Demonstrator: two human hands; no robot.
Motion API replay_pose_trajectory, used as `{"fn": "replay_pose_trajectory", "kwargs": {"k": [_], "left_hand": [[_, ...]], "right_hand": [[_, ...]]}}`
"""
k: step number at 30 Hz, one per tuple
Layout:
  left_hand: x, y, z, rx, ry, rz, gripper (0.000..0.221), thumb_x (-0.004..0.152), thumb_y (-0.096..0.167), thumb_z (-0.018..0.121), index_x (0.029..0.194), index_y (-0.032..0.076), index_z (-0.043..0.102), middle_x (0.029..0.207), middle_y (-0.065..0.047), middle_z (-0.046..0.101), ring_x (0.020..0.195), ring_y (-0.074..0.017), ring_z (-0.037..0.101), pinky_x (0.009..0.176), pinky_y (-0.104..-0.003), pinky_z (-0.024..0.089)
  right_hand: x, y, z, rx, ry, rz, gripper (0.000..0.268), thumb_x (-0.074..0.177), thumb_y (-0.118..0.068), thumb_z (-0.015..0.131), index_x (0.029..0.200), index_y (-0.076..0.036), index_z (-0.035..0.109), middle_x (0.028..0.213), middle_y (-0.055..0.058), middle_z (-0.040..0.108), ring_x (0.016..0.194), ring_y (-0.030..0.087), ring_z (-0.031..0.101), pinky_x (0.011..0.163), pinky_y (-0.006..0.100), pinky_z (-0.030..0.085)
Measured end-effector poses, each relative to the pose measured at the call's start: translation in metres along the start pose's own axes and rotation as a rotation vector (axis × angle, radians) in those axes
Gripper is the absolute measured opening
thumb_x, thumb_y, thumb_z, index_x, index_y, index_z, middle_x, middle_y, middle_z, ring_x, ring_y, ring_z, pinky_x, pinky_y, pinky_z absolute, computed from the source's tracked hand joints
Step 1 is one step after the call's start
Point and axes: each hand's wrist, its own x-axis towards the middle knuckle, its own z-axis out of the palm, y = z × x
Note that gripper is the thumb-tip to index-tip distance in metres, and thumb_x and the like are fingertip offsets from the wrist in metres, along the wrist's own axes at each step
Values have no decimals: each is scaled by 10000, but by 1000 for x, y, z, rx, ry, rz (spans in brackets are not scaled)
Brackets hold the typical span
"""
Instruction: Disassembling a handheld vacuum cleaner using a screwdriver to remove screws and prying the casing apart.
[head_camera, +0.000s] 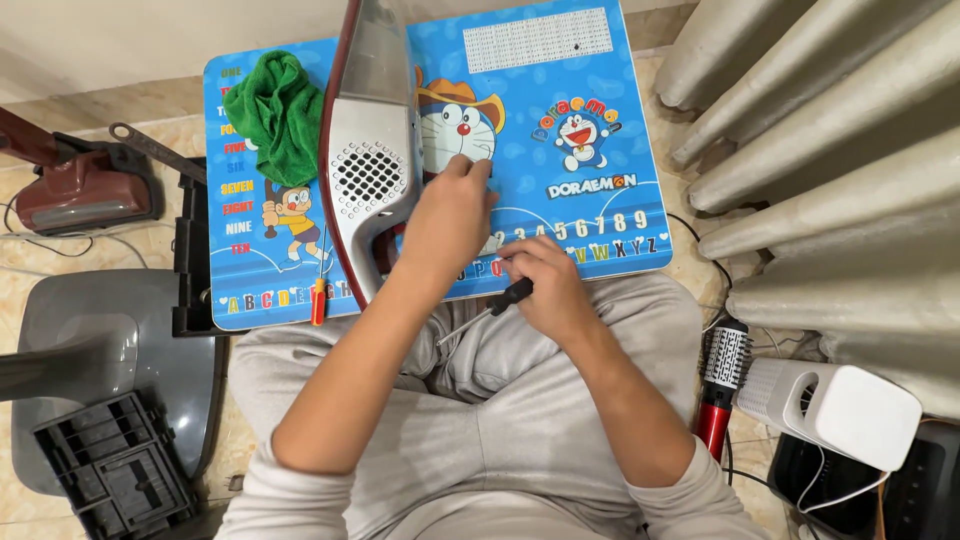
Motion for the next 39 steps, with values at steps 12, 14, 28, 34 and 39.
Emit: {"fn": "replay_pose_trajectory", "kwargs": {"k": [12, 14, 28, 34, 39], "left_hand": [[41, -12, 42, 131, -97, 38, 315, 942, -10, 886, 1250, -39, 834, 1123, -265, 805, 1004, -368, 847, 829, -438, 731], [45, -7, 43, 131, -92, 10, 342, 933, -28, 879, 1269, -56, 822, 1131, -279, 805, 1016, -382, 847, 838, -453, 731], [94, 9, 97, -551, 201, -118, 149, 1079, 13, 671, 1175, 47, 781, 1062, -163, 679, 1075, -401, 773, 1011, -500, 640], [123, 4, 133, -368, 191, 52, 156, 1042, 92, 774, 1125, 197, 854, 1041, -28, 735, 1079, -279, 744, 1014, -408, 617], [126, 7, 129, -358, 175, 39, 46, 975, 196, 849, 1014, 200, 872, 1031, -32, 731, 1093, -303, 717, 1018, -455, 594]], "right_hand": [[-11, 24, -6, -39, 81, -20, 423, 987, 20, 839, 735, -107, 523, 1009, 69, 767, 942, 327, 764, 834, 405, 623], [2, 13, -25, 44, 147, 73, 422, 1000, 48, 818, 720, -90, 534, 1002, 97, 776, 912, 336, 764, 831, 412, 608], [103, 109, -84, 20, 391, 323, 210, 926, 98, 821, 820, -50, 716, 988, 118, 837, 901, 270, 796, 854, 366, 593], [143, 122, -88, -203, 91, 176, 166, 804, 165, 766, 778, 26, 679, 1035, 194, 771, 940, 460, 759, 865, 499, 633], [155, 127, -92, -234, -116, 216, 194, 843, 114, 790, 778, -13, 658, 1100, 139, 731, 1017, 419, 773, 838, 462, 646]]}}
